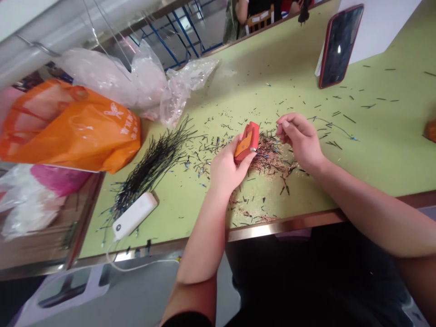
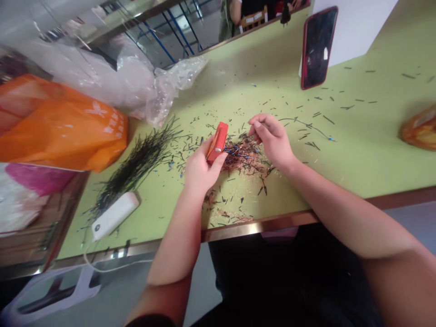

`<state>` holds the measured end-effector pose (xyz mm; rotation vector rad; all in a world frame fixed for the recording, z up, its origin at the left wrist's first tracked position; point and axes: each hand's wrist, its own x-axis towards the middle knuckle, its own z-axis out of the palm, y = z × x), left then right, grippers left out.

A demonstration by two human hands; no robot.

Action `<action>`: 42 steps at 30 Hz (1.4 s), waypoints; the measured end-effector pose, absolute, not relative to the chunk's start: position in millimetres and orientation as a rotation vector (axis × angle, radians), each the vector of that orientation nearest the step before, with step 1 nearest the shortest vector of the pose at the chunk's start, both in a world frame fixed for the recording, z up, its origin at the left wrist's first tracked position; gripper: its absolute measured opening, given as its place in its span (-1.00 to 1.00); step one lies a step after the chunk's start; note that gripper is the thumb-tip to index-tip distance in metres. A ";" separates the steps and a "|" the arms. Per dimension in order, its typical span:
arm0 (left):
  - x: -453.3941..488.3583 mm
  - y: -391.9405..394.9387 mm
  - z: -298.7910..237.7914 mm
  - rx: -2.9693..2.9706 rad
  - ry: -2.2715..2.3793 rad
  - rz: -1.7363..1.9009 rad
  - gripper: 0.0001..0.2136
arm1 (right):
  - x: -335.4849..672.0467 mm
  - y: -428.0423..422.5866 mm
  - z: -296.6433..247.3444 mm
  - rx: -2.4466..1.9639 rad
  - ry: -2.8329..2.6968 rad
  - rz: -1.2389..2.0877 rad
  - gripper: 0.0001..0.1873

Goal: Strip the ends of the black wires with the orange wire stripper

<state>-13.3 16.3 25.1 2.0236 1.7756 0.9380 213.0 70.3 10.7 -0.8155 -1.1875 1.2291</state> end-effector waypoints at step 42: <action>4.1 12.3 13.0 1.240 1.114 0.941 -0.23 | 215.8 47.2 23.3 -0.829 -1.894 0.530 -0.77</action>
